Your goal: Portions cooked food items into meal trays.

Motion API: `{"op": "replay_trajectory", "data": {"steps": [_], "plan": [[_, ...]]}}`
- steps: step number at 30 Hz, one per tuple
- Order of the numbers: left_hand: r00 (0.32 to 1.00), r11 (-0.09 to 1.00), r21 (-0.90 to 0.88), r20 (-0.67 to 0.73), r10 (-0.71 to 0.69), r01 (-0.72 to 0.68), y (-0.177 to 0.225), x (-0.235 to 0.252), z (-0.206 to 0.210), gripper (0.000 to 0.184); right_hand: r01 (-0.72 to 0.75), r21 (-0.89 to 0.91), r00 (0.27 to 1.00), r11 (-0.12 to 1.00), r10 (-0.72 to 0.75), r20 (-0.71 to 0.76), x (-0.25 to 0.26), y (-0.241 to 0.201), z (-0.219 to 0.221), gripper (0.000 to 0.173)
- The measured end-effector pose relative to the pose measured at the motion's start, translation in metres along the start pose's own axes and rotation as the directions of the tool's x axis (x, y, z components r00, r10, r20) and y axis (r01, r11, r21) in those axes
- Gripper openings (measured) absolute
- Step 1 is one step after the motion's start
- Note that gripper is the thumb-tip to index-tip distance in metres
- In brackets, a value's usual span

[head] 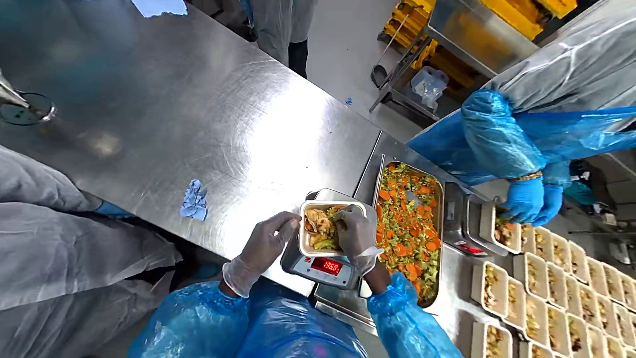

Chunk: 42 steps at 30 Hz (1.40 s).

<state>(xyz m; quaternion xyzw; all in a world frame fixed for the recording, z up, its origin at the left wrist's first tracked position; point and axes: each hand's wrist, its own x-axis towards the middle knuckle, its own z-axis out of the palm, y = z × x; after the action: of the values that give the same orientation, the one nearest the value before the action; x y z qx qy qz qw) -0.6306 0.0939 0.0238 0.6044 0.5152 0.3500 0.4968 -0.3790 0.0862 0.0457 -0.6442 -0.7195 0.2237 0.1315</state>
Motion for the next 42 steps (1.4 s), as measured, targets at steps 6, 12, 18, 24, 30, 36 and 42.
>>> {"op": "replay_trajectory", "data": {"steps": [6,12,18,24,30,36,42], "plan": [[0.998,0.999,-0.006,-0.040,0.050,-0.050,-0.017,0.012,-0.006,0.026,-0.034,0.041,0.970,0.999,0.043,-0.240,0.027,-0.012,-0.014,0.021],[1.000,1.000,-0.007,-0.005,0.019,-0.019,-0.023,0.014,-0.001,0.030,-0.028,-0.035,0.965,0.999,0.018,-0.261,0.023,-0.014,0.023,0.027],[1.000,1.000,-0.021,-0.004,0.018,-0.018,-0.016,0.021,-0.007,0.029,-0.086,-0.079,0.993,0.993,0.079,-0.086,0.018,-0.020,0.008,0.030],[0.999,0.999,-0.040,-0.037,-0.015,0.014,-0.016,0.031,-0.025,0.030,-0.012,0.048,0.980,0.999,0.021,-0.198,0.009,-0.023,-0.030,0.028],[0.999,1.000,-0.017,-0.047,-0.005,0.004,-0.022,0.037,-0.033,0.033,-0.013,0.040,0.998,0.999,0.010,0.064,-0.009,-0.026,-0.009,0.035],[0.997,0.999,-0.016,-0.065,-0.034,0.033,-0.024,0.023,-0.049,0.035,-0.096,0.327,0.994,0.940,0.106,-0.012,-0.016,-0.001,-0.070,0.030],[0.987,0.989,0.009,-0.065,-0.148,0.148,-0.037,0.007,-0.053,0.035,-0.204,0.763,0.922,0.614,0.383,-0.062,-0.057,0.032,-0.093,0.032]]}}
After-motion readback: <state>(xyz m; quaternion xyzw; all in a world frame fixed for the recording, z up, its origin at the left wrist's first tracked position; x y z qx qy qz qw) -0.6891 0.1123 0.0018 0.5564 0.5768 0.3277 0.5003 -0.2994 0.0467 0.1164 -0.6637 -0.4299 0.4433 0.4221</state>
